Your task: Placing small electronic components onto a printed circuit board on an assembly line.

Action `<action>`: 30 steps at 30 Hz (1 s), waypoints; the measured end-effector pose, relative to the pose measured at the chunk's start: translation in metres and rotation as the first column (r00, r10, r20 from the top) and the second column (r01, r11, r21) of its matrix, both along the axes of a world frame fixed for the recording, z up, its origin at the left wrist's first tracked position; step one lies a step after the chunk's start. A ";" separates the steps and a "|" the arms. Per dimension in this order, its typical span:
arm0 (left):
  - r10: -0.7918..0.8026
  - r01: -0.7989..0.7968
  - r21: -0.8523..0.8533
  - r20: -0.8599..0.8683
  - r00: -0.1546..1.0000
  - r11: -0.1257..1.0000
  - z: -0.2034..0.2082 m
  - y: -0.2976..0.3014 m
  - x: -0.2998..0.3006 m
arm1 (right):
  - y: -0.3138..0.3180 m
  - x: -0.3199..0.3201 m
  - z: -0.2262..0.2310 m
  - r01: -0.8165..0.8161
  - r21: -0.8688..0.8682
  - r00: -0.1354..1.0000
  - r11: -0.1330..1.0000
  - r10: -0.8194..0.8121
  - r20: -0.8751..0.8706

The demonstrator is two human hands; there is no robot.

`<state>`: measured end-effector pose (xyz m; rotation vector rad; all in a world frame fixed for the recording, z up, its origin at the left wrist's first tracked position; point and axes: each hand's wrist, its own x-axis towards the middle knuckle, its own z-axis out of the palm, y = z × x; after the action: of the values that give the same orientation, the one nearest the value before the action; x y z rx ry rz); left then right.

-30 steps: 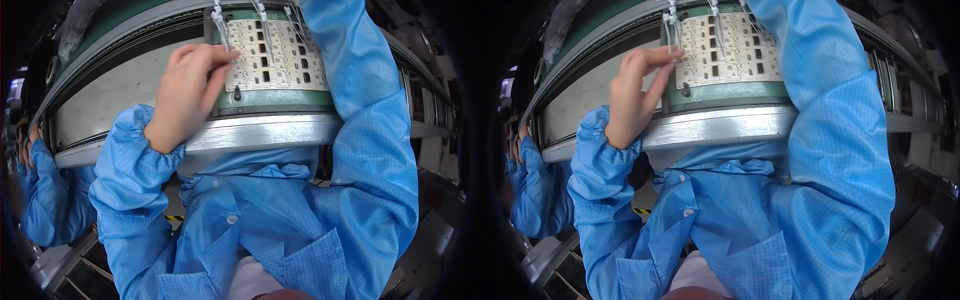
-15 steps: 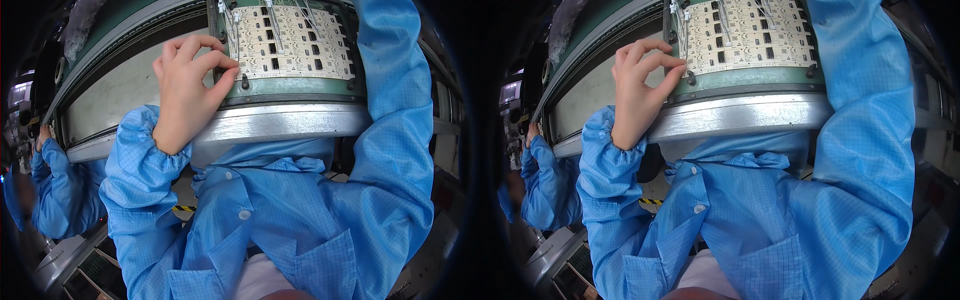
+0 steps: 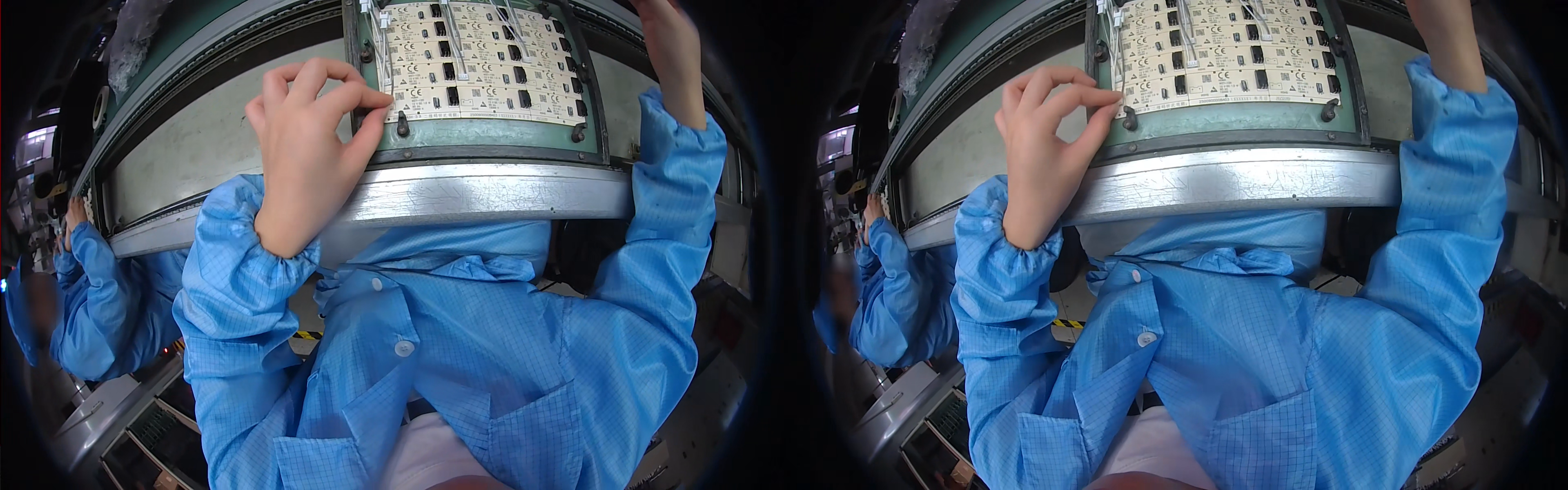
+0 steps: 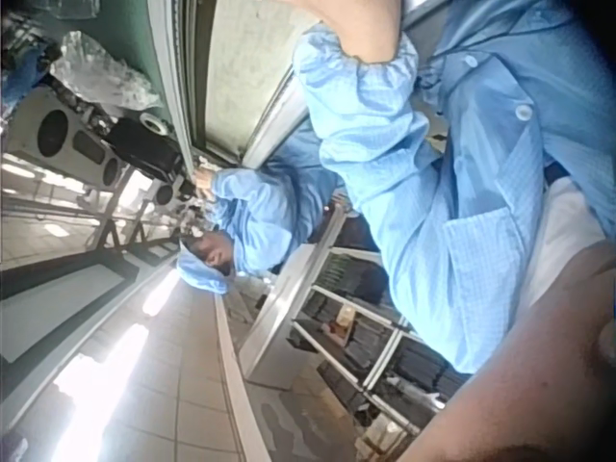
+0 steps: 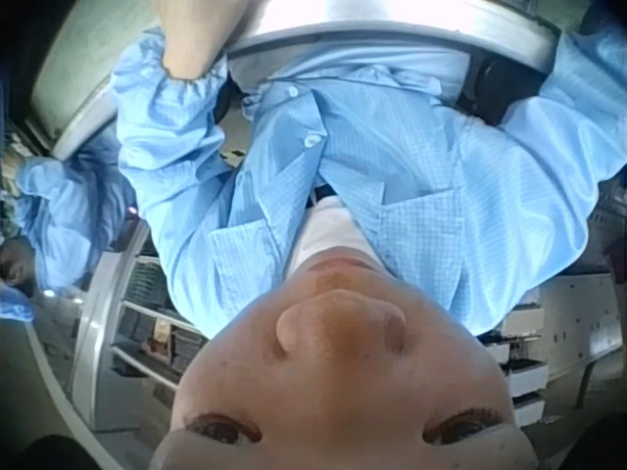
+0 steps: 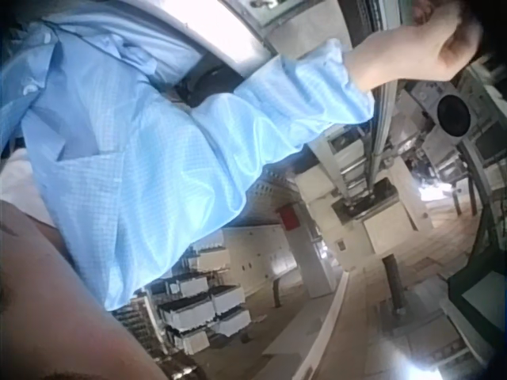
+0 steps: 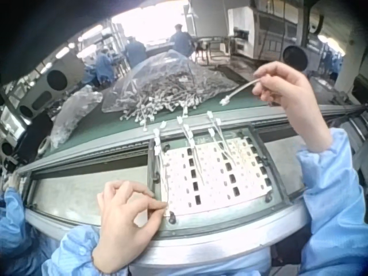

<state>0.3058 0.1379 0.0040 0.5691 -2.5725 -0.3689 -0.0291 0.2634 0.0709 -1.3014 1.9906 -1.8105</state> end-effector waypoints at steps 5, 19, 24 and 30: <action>-0.027 0.027 -0.037 0.006 1.000 0.999 0.005 -0.003 -0.002 | 0.016 0.000 -0.010 0.001 0.019 1.000 1.000 -0.001 0.008; -0.202 0.207 0.051 -0.090 0.975 0.977 0.014 -0.073 -0.048 | 0.099 0.004 -0.063 -0.234 -0.009 0.920 0.972 0.225 0.321; 0.245 -0.217 -0.184 0.144 0.959 0.959 0.004 -0.122 -0.092 | 0.097 0.059 -0.046 -0.241 0.064 0.966 0.968 0.246 -0.084; 0.237 -0.223 0.101 -0.155 0.959 0.970 -0.007 -0.132 -0.088 | 0.095 0.090 -0.052 -0.100 0.281 0.766 0.954 0.254 -0.591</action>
<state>0.2180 0.0058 -0.0028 0.8229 -2.3098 -0.4240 0.0610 0.3582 0.0193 -2.1177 2.1713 -1.0798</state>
